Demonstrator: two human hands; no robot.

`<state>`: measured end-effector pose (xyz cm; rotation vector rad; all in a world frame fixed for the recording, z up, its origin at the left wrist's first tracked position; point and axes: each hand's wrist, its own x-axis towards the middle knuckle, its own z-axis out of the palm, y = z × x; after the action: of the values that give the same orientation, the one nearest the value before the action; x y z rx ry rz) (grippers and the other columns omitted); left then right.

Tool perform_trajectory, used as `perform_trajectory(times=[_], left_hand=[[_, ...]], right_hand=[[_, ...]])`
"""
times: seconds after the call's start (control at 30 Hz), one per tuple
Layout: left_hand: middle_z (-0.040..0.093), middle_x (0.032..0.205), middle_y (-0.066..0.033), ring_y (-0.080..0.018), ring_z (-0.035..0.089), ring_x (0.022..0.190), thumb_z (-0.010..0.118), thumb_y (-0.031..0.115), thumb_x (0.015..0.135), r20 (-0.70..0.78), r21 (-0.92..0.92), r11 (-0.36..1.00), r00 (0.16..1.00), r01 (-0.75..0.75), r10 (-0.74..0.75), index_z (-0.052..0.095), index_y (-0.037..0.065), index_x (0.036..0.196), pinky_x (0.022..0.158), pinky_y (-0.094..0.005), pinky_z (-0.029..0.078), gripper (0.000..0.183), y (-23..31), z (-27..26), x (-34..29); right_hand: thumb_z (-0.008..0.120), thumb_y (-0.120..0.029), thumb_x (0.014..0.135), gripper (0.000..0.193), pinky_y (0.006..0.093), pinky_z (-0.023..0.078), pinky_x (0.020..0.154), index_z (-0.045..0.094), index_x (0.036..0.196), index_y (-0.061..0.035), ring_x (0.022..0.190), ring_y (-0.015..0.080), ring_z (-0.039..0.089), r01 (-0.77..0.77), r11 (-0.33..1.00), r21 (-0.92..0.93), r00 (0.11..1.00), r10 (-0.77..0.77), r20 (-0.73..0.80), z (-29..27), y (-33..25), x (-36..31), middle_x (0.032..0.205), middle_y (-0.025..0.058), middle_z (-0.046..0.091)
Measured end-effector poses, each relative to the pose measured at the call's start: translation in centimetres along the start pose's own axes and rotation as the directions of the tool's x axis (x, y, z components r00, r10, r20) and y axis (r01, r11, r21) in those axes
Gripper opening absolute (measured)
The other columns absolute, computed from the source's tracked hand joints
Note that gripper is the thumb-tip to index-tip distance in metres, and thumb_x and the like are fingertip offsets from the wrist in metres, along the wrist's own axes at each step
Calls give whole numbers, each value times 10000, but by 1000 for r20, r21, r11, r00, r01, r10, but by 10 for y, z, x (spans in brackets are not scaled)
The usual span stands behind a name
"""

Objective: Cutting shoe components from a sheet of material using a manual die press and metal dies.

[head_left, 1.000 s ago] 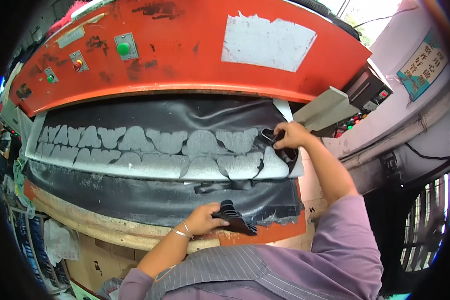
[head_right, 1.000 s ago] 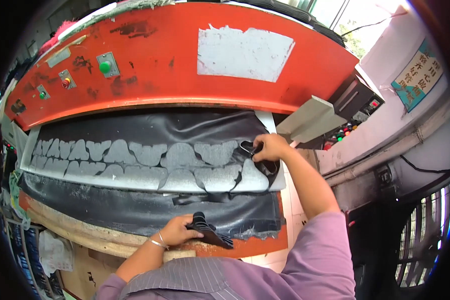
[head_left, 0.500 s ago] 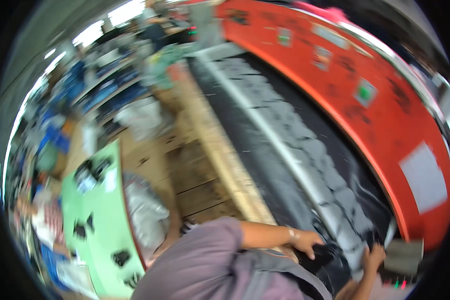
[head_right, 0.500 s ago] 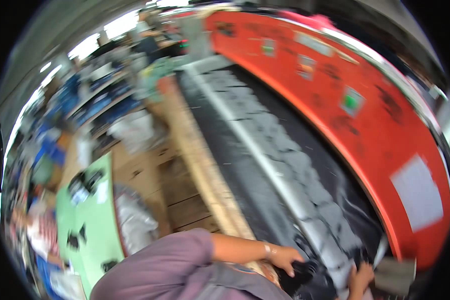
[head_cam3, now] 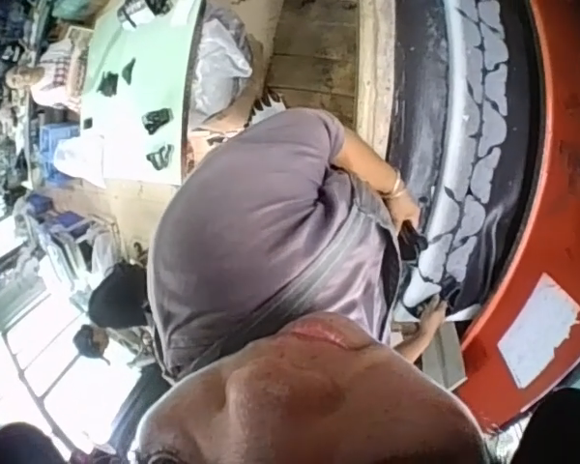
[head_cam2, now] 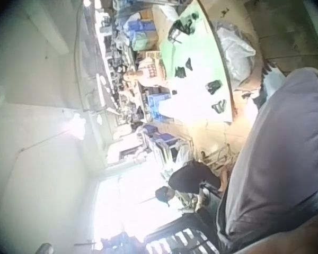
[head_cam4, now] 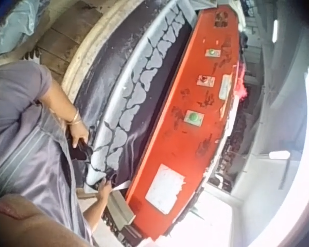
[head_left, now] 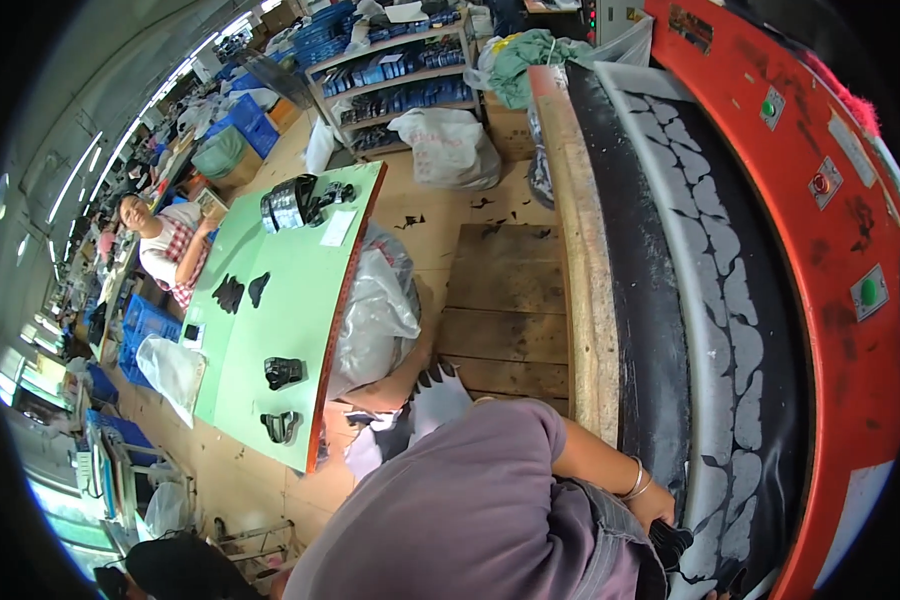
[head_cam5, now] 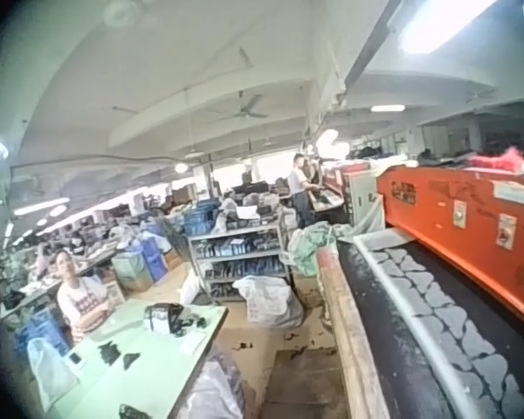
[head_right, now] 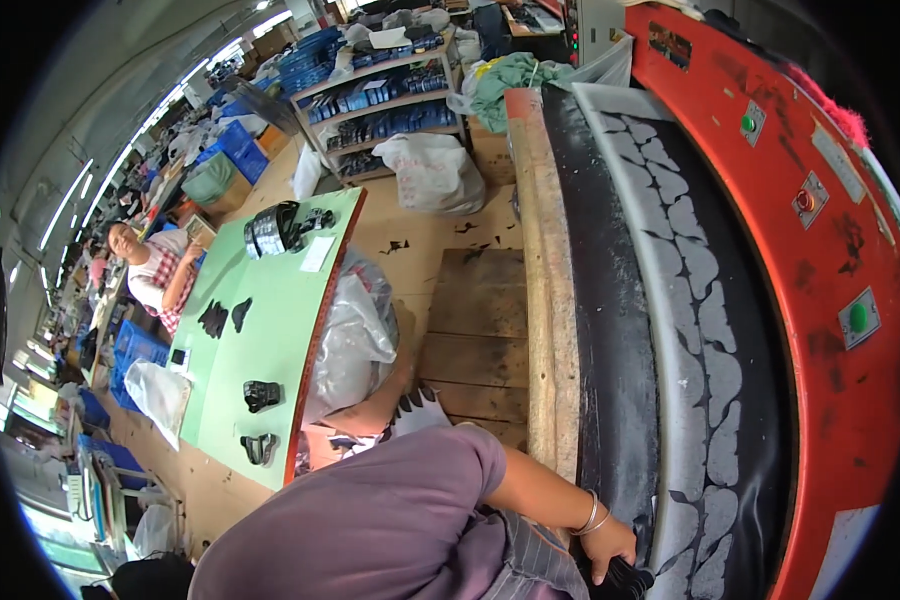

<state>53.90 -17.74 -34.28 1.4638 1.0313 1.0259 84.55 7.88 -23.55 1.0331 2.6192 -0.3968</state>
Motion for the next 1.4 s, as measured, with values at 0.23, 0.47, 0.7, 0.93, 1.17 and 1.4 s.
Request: perform_trajectory(times=[0.23, 0.47, 0.7, 0.93, 1.17, 1.4], left_hand=[[697, 865, -121, -212, 647, 808, 836, 152, 621, -66, -91, 995, 997, 38, -44, 666, -1, 948, 729, -349, 489, 400, 1, -4, -5], [695, 866, -140, -209, 641, 796, 768, 255, 691, -43, 96, 994, 998, -50, 55, 668, 30, 961, 693, -373, 486, 365, -23, 7, 30], [695, 855, -134, -194, 630, 773, 761, 235, 700, -44, 49, 996, 996, -74, 76, 667, 27, 965, 679, -368, 479, 349, -44, 3, 34], [695, 866, -127, -240, 655, 829, 824, 154, 639, -61, -22, 997, 996, 71, -73, 665, 10, 965, 734, -356, 488, 390, -1, -4, -13], [677, 909, -182, -289, 646, 867, 818, 242, 658, 105, 29, 990, 985, -138, 134, 635, -16, 1050, 769, -379, 492, 503, 6, -11, -5], [610, 1074, -133, -237, 569, 997, 779, 302, 751, 349, 153, 954, 889, 256, -295, 640, -3, 1026, 877, -360, 446, 433, 29, -108, -51]], right_hand=[[531, -338, 950, 448, 457, 459, 814, 548, 1151, 62, 942, 404, 563, 168, 968, -189, 983, -178, -40, -25, -58, -11, 1020, 278, 608], [429, -349, 999, 581, 393, 469, 946, 315, 1396, 60, 1231, 307, 432, -97, 971, 219, 973, 46, 228, 30, 117, 9, 1379, 214, 390], [505, -362, 963, 533, 374, 476, 900, 443, 1292, 52, 1098, 265, 535, 215, 957, -196, 962, -173, 211, -25, 24, -9, 1223, 210, 522], [523, -342, 955, 509, 393, 462, 899, 466, 1273, 51, 1052, 274, 556, -23, 960, 278, 952, -64, 299, -25, 7, -19, 1173, 197, 558], [544, -318, 945, 481, 415, 444, 898, 492, 1252, 49, 998, 284, 581, -338, 544, 768, 939, 141, 313, -15, -63, -65, 1115, 181, 600], [574, -273, 903, 329, 376, 433, 844, 572, 1076, 6, 934, 257, 550, 316, 447, 837, 891, -443, -100, 87, -241, 21, 1009, 146, 577]])
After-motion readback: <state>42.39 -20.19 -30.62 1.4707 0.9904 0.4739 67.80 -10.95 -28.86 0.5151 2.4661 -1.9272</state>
